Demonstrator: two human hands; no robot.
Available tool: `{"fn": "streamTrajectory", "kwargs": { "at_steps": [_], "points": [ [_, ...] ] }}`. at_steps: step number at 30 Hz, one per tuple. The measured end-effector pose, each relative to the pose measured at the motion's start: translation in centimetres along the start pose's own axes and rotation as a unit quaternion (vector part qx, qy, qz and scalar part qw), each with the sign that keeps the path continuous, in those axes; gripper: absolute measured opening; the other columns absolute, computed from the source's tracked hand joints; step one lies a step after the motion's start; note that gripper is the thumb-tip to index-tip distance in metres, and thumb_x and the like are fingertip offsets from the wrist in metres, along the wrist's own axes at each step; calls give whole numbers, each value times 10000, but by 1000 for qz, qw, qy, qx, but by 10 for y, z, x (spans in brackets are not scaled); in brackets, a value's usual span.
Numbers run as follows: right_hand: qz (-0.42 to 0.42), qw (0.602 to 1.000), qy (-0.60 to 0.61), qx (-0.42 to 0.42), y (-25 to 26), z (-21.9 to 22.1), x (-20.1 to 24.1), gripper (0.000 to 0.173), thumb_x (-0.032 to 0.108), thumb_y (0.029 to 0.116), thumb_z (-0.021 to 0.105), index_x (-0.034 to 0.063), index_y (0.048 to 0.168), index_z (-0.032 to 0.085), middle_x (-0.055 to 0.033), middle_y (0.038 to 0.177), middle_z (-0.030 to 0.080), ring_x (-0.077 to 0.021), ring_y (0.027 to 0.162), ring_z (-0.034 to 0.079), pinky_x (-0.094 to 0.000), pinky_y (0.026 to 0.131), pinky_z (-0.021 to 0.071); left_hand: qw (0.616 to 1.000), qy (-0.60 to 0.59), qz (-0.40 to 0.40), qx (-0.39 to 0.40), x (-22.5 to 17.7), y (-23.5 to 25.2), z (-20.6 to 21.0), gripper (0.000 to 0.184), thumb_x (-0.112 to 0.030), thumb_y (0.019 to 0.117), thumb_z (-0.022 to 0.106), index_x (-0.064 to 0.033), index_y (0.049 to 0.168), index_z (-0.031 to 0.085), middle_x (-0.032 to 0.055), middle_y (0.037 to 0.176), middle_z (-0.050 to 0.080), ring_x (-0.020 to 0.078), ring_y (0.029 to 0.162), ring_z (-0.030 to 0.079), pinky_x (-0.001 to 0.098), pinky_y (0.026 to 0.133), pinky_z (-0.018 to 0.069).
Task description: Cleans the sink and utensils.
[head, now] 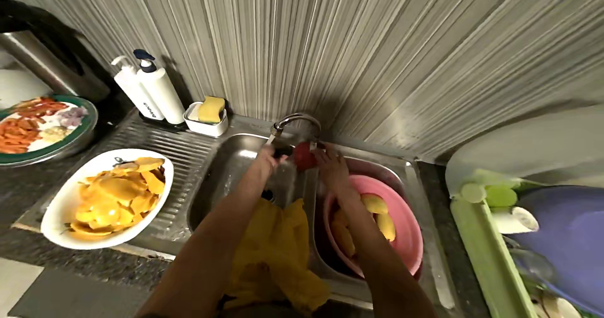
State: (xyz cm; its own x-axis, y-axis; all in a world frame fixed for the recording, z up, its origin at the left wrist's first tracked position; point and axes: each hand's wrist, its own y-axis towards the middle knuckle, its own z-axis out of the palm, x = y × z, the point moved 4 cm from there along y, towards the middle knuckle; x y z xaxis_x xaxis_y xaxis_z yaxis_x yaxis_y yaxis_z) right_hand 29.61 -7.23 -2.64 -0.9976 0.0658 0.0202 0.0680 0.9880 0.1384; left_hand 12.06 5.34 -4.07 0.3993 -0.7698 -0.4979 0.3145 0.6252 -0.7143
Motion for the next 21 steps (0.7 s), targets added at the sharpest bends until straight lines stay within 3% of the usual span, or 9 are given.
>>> {"fn": "streamTrajectory", "kwargs": {
  "at_steps": [2, 4, 8, 11, 14, 15, 17, 19, 21],
  "points": [
    [26, 999, -3, 33, -8, 17, -12, 595, 10, 998, 493, 196, 1560, 437, -6, 1612, 417, -287, 1494, 367, -608, 1191, 260, 1000, 13, 6, -4, 2, -17, -1, 274, -130, 1044, 468, -20, 1292, 502, 188, 1068, 607, 260, 844, 637, 368, 699, 571],
    [74, 997, 4, 27, -15, 25, -9, 569, 38, 1009, 477, 196, 1554, 445, 2, 1601, 434, -292, 1479, 391, -626, 1187, 231, 999, 33, 6, -19, 7, -22, -9, 271, -92, 1029, 487, -10, 1287, 500, 190, 1062, 598, 264, 842, 626, 376, 697, 565],
    [124, 991, 45, 19, -10, 3, 21, 532, 101, 988, 516, 125, 1519, 486, -91, 1550, 491, -356, 1481, 360, -662, 1202, 147, 1000, 25, -8, -11, 16, -25, -17, 292, -150, 1059, 449, 0, 1307, 485, 222, 1086, 605, 308, 868, 649, 435, 715, 584],
    [109, 992, 65, 5, -8, -19, 33, 532, 151, 986, 573, 162, 1513, 500, -130, 1595, 415, -396, 1467, 361, -684, 1168, 204, 999, 42, -26, 4, 18, -42, -20, 333, -217, 1077, 418, -4, 1326, 478, 233, 1111, 604, 328, 881, 667, 454, 741, 599],
    [140, 984, 105, 38, -8, -29, 28, 461, 301, 1050, 492, 197, 1497, 531, -108, 1605, 409, -387, 1478, 351, -682, 1165, 207, 995, 101, -20, -10, 10, -59, -31, 276, -244, 1088, 426, -42, 1267, 484, 164, 960, 563, 262, 749, 629, 397, 681, 592],
    [160, 976, 125, 73, -11, -30, 29, 475, 359, 1067, 456, 164, 1494, 528, -134, 1589, 423, -394, 1468, 363, -680, 1159, 224, 992, 125, -17, -24, 11, -61, -37, 235, -217, 1076, 446, -52, 1237, 493, 142, 911, 559, 240, 704, 622, 379, 656, 594],
    [195, 936, 237, 172, -20, -36, 48, 568, 457, 1092, 378, 69, 1489, 500, -192, 1510, 497, -357, 1397, 472, -573, 1149, 356, 987, 151, -23, -47, 18, -61, -46, 261, -203, 1066, 464, -63, 1284, 494, 154, 977, 581, 259, 776, 637, 419, 699, 590],
    [209, 821, 475, 237, -24, -32, 82, 614, 495, 1101, 317, 50, 1507, 433, -220, 1392, 579, -327, 1194, 630, -482, 1000, 513, 983, 172, -11, -63, 30, -64, -44, 303, -235, 1062, 469, -57, 1299, 528, 173, 1045, 619, 280, 849, 633, 452, 712, 543],
    [196, 725, 601, 273, -26, -27, 105, 599, 506, 1091, 362, 94, 1524, 398, -238, 1300, 595, -336, 1017, 697, -466, 854, 600, 976, 207, 24, -58, 46, -73, -32, 282, -258, 1069, 470, -32, 1195, 580, 126, 911, 589, 217, 732, 563, 382, 629, 502]
  ]
}}
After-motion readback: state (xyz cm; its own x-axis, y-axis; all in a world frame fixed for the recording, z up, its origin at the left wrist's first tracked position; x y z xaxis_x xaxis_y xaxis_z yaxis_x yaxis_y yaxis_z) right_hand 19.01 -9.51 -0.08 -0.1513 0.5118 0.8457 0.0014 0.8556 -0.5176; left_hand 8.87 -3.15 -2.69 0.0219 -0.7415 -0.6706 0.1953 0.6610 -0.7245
